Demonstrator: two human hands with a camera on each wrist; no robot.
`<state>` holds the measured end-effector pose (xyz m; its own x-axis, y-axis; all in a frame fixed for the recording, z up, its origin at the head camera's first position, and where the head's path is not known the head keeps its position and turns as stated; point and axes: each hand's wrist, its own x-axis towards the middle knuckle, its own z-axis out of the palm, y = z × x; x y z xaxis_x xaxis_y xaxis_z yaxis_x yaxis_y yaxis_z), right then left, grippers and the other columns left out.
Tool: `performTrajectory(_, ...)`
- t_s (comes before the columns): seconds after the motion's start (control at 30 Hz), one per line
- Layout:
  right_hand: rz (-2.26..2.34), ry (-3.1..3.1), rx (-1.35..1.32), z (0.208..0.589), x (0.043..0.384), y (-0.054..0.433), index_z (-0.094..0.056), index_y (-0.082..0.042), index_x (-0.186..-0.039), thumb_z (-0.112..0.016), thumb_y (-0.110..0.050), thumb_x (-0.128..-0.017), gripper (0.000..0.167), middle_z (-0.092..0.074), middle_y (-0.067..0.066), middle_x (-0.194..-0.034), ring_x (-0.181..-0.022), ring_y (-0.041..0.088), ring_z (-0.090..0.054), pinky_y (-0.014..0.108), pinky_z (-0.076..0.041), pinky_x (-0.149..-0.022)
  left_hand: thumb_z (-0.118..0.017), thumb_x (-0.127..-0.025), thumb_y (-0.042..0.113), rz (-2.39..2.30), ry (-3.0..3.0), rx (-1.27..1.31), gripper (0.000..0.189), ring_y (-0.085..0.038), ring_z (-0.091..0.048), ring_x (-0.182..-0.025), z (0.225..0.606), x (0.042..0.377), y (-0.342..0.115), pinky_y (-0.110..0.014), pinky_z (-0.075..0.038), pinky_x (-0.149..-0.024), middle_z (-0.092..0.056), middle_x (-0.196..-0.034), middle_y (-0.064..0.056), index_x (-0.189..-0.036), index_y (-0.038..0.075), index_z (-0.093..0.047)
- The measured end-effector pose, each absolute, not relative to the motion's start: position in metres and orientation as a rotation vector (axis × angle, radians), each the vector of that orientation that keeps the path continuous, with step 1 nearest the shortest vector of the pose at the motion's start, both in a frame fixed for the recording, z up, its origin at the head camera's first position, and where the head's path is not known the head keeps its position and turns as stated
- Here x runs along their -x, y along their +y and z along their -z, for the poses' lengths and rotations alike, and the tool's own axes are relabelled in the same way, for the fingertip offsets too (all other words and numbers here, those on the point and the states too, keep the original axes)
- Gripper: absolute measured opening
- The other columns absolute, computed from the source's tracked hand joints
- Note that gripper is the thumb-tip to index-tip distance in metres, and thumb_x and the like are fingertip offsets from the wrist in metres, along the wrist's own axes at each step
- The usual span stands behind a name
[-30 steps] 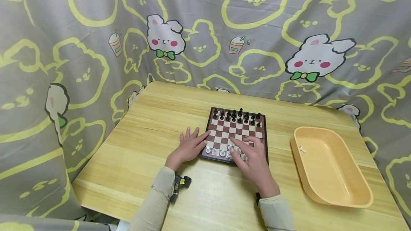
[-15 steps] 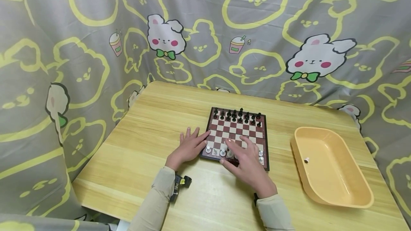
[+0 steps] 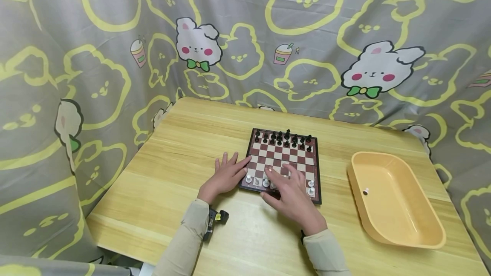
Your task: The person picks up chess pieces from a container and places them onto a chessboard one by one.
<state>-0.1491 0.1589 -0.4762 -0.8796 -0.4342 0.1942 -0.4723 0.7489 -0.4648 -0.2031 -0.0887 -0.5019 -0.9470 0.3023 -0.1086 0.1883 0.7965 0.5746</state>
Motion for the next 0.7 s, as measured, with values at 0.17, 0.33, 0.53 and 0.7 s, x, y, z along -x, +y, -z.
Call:
performTrajectory(0.17, -0.769, -2.873, -0.761, 0.4765, 0.1497, 0.1579, -0.053, -0.018, -0.154, -0.073, -0.050, -0.094, 0.071, -0.068, 0.006, -0.137, -0.148, 0.045, -0.025, 0.067, -0.014, -0.115, -0.038, -0.111, 0.040, -0.865, 2.790, -0.387, 0.050, -0.053, 0.004, -0.154, 0.5010, 0.2022, -0.0890, -0.069, 0.008, -0.120, -0.018, -0.169, -0.022, -0.161, 0.031, -0.041)
performTrajectory(0.33, -0.735, -2.843, -0.783, 0.4764, 0.1516, 0.1577, -0.055, -0.014, -0.152, -0.075, -0.047, -0.093, 0.070, -0.069, 0.006, -0.135, -0.144, 0.046, -0.030, 0.066, -0.014, -0.115, -0.037, -0.111, 0.041, -0.864, 2.787, -0.390, 0.051, -0.053, 0.005, -0.154, 0.5010, 0.2024, -0.0893, -0.069, 0.008, -0.120, -0.018, -0.169, -0.022, -0.161, 0.031, -0.040)
performTrajectory(0.53, -0.733, -2.771, -0.819, 0.4766, 0.1552, 0.1581, -0.061, -0.009, -0.146, -0.077, -0.042, -0.092, 0.065, -0.074, 0.006, -0.125, -0.135, 0.045, -0.039, 0.064, -0.017, -0.112, -0.036, -0.111, 0.041, -0.854, 2.784, -0.384, 0.051, -0.052, 0.006, -0.154, 0.5001, 0.2025, -0.0892, -0.068, 0.008, -0.120, -0.017, -0.169, -0.022, -0.161, 0.031, -0.039)
performTrajectory(0.7, -0.737, -2.752, -0.822, 0.4775, 0.1574, 0.1582, -0.062, -0.009, -0.144, -0.076, -0.043, -0.093, 0.063, -0.073, 0.007, -0.127, -0.132, 0.042, -0.041, 0.063, -0.019, -0.110, -0.037, -0.111, 0.041, -0.861, 2.778, -0.374, 0.051, -0.051, 0.006, -0.154, 0.5007, 0.2023, -0.0892, -0.068, 0.009, -0.120, -0.017, -0.169, -0.022, -0.161, 0.031, -0.039)
